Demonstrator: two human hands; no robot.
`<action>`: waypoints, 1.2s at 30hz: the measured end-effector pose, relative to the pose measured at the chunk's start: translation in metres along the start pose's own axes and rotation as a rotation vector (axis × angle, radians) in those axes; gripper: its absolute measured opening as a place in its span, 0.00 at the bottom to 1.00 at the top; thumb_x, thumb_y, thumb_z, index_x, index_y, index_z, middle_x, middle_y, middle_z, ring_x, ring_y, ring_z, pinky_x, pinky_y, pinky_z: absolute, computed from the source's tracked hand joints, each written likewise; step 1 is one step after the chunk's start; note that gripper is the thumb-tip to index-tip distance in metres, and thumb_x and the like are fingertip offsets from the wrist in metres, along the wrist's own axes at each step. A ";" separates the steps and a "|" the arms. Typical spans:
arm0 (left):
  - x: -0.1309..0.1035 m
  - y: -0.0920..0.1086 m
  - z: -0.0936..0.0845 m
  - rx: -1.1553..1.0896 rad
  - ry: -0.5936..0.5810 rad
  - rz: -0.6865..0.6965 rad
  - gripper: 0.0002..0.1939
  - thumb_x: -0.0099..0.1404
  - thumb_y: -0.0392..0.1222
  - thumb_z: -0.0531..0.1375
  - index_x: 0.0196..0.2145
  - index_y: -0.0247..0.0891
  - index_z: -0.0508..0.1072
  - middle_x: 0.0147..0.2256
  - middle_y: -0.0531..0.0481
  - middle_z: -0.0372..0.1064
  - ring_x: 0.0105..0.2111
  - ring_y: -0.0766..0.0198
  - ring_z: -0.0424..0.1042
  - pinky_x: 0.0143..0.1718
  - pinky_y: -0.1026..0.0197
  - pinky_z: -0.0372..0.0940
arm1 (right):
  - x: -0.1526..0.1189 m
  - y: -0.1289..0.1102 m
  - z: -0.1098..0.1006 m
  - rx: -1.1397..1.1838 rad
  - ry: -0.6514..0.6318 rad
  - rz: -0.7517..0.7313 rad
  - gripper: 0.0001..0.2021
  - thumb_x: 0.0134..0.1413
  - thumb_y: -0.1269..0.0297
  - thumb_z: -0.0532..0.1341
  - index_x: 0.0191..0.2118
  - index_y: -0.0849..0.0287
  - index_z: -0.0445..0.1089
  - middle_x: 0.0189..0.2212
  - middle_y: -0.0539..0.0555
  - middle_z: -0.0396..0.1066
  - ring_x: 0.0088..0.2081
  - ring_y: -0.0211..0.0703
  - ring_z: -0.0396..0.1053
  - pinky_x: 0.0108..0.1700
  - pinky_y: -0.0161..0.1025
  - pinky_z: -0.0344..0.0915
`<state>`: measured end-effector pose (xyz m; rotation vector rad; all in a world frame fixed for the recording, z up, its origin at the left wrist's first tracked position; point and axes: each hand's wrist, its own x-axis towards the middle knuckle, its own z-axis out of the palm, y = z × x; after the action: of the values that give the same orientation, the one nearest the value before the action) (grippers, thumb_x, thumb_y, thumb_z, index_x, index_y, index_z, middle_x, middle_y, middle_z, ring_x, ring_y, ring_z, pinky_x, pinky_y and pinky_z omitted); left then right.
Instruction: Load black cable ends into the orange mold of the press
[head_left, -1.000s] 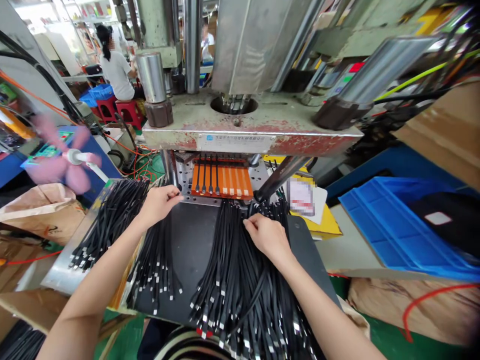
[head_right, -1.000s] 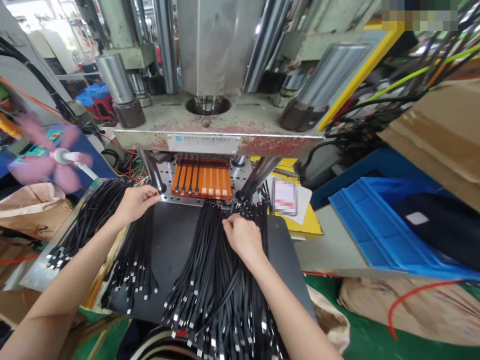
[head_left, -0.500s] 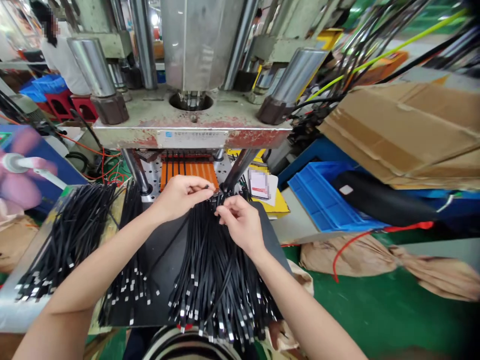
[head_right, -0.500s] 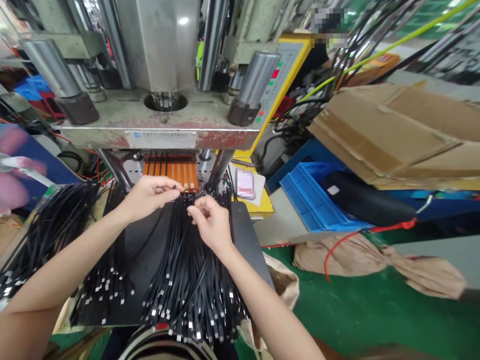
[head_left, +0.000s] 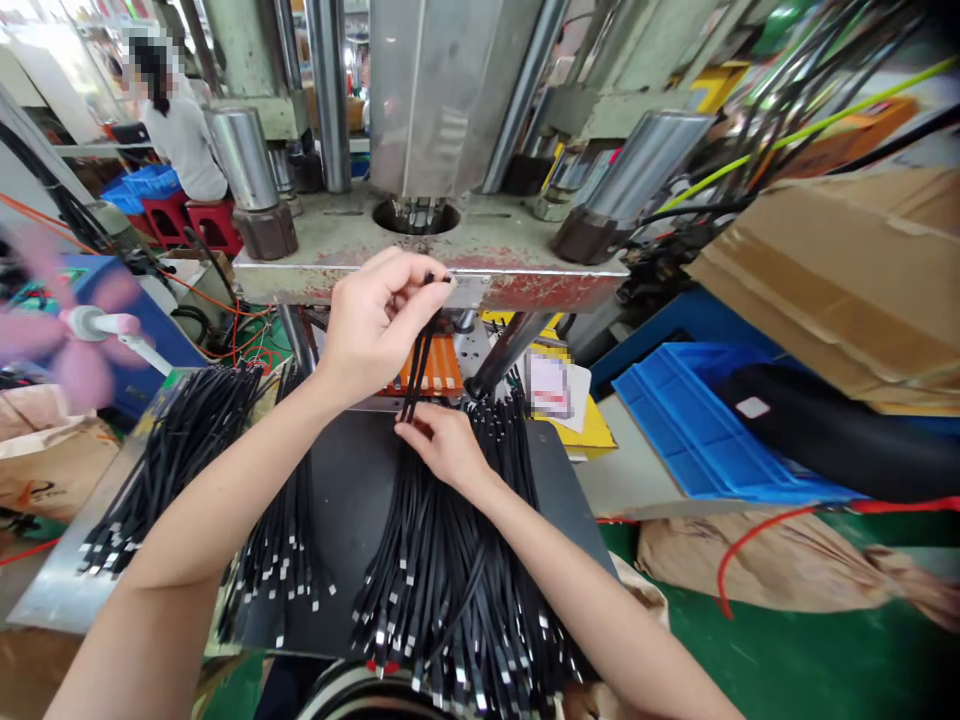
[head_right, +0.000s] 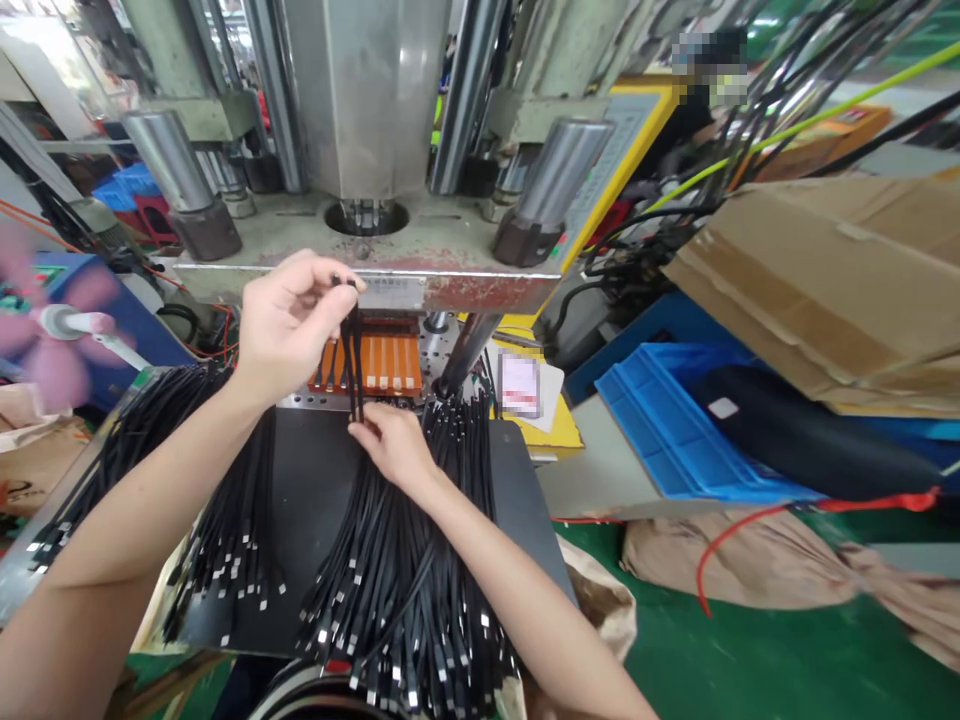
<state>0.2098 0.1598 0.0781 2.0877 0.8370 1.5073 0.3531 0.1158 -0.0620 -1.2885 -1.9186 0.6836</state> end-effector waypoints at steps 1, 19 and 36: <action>0.003 0.003 -0.001 0.028 -0.009 0.038 0.11 0.69 0.48 0.58 0.36 0.39 0.75 0.34 0.52 0.69 0.32 0.67 0.71 0.32 0.64 0.66 | 0.012 0.005 -0.003 -0.037 0.042 0.008 0.09 0.58 0.61 0.60 0.29 0.57 0.70 0.24 0.50 0.70 0.28 0.43 0.67 0.35 0.37 0.63; -0.078 -0.094 0.015 0.730 -0.772 0.239 0.22 0.69 0.38 0.59 0.59 0.33 0.65 0.59 0.37 0.65 0.58 0.51 0.66 0.60 0.49 0.61 | 0.104 0.037 -0.034 0.004 0.099 0.097 0.06 0.50 0.74 0.64 0.36 0.60 0.77 0.27 0.48 0.75 0.30 0.38 0.72 0.40 0.33 0.66; 0.034 -0.145 0.062 0.827 -0.800 -0.351 0.28 0.75 0.50 0.39 0.61 0.36 0.66 0.63 0.40 0.61 0.62 0.47 0.60 0.62 0.43 0.53 | 0.093 0.028 -0.039 -0.411 0.106 0.316 0.08 0.53 0.59 0.68 0.33 0.56 0.73 0.33 0.53 0.74 0.40 0.49 0.71 0.43 0.42 0.63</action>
<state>0.2450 0.2887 -0.0124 2.5580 1.5000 0.0349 0.3764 0.2140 -0.0350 -1.8722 -1.8452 0.3671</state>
